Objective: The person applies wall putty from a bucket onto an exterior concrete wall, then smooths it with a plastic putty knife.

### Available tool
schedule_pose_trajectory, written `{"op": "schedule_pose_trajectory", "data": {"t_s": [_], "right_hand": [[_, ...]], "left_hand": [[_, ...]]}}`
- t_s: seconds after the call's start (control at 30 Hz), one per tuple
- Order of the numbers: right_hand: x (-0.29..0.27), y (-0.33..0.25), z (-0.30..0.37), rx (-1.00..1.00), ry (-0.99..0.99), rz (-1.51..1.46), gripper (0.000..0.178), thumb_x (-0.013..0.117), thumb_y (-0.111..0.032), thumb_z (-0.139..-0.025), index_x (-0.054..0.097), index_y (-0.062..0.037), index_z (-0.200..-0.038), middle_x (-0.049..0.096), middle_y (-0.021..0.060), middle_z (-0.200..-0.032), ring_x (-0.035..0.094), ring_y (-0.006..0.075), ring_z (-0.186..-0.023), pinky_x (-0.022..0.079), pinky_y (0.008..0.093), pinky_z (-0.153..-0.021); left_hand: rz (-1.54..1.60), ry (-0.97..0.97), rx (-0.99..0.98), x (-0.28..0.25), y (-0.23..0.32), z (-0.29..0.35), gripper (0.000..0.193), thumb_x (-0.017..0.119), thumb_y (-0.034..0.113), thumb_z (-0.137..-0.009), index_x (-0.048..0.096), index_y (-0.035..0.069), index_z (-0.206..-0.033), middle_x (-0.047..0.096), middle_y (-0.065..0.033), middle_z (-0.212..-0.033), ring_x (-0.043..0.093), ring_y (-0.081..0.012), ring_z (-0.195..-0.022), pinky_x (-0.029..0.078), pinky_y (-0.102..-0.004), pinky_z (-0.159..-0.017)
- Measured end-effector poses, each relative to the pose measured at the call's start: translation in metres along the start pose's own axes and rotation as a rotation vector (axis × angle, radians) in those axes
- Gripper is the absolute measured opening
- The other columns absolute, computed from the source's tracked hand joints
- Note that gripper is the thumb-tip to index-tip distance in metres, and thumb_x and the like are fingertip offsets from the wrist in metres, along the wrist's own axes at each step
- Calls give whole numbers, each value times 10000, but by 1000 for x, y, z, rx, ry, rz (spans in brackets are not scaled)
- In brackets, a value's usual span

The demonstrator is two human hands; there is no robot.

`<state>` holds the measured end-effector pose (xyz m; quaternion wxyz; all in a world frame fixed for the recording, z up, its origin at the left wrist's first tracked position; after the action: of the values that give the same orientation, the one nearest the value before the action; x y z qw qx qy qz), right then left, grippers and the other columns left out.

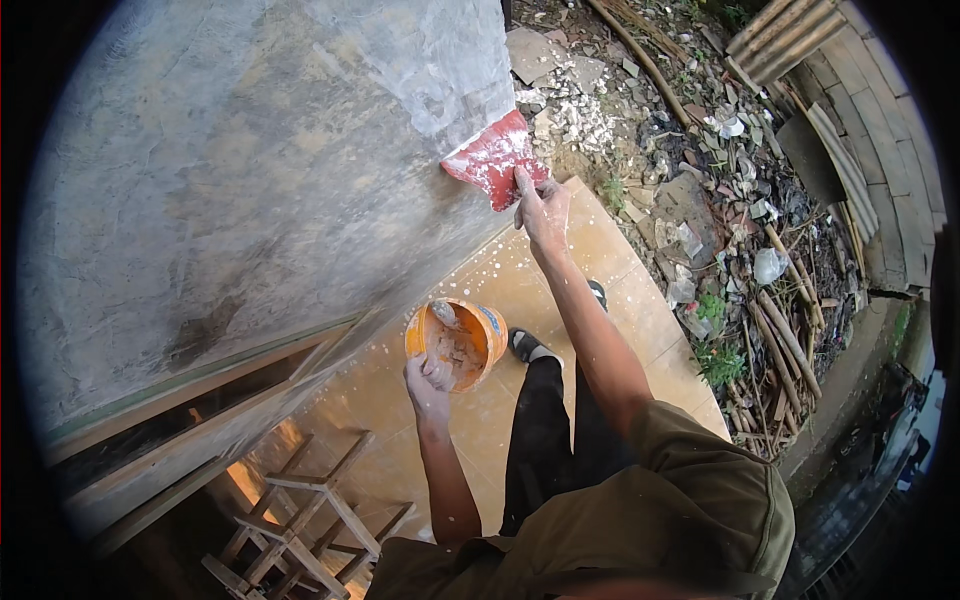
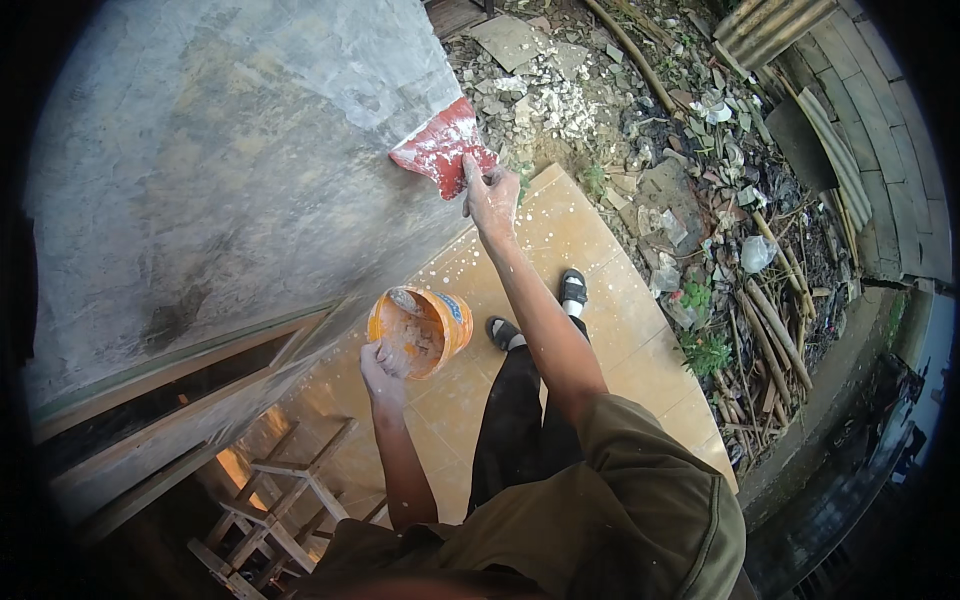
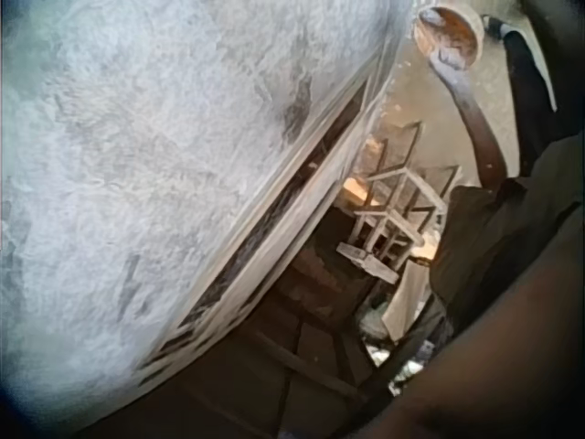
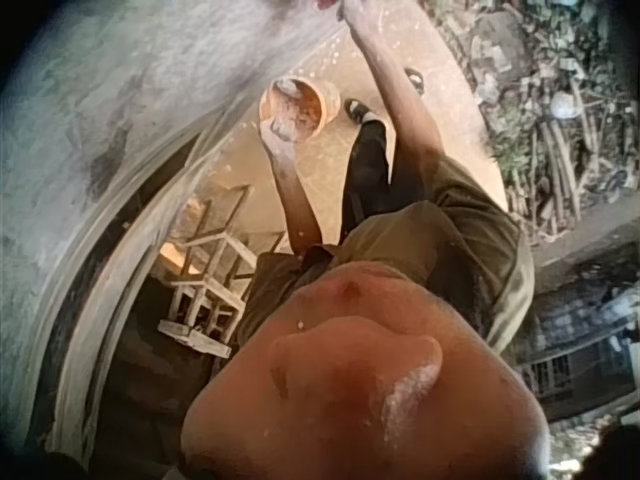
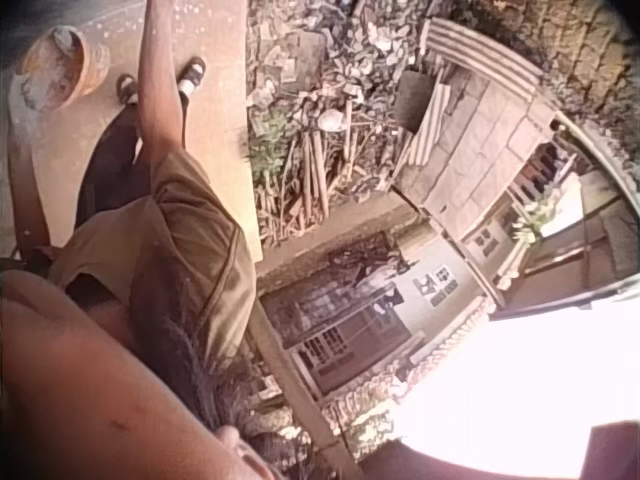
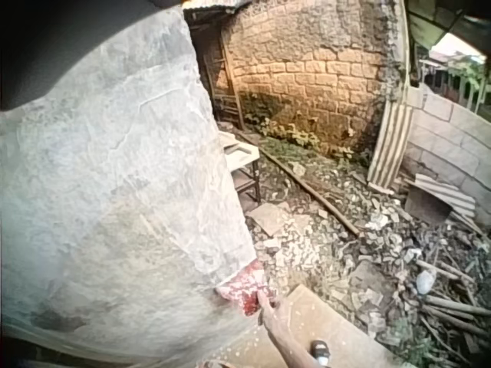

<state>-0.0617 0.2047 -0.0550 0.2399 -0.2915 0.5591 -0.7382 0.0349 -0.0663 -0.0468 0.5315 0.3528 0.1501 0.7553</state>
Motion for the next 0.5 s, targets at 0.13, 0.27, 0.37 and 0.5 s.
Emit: {"op": "schedule_pose_trajectory", "data": {"t_s": [0.13,0.27,0.37,0.5], "right_hand": [[-27,20,-3,46,70,177,384,581,-293,-849,545,-29,-573,478,27,-447,437,91,-360,315,241,-352],[-24,-19,2,-3,12,-48,395,585,-303,-853,538,-18,-583,485,37,-442,457,102,-360,338,246,-354],[-14,-63,10,-73,-58,-151,415,581,-302,-857,524,-22,-557,484,38,-430,468,104,-358,345,241,-354],[-21,-67,0,-52,-37,5,378,592,-288,-853,516,-29,-588,485,47,-459,461,118,-363,338,255,-349]], "left_hand": [[6,-5,-7,6,3,7,313,403,256,-829,288,178,-548,206,78,-476,181,-65,-407,136,-244,-401],[12,-12,-14,11,10,17,302,384,243,-838,302,161,-560,201,72,-479,176,-64,-412,131,-242,-398],[-4,-21,10,23,20,31,304,381,240,-838,298,162,-556,195,73,-478,170,-64,-408,127,-243,-396],[-9,-103,49,39,33,47,302,378,238,-838,297,164,-556,193,75,-478,166,-62,-404,123,-243,-393]]}}
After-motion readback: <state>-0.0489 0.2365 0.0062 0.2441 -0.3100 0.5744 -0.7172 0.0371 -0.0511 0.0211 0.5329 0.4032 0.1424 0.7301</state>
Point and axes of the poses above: each hand's wrist, its own z-axis away from the middle knuckle, its own x-axis out of the palm, y = z × x, the point moved 1 cm from there along -z, towards the middle knuckle
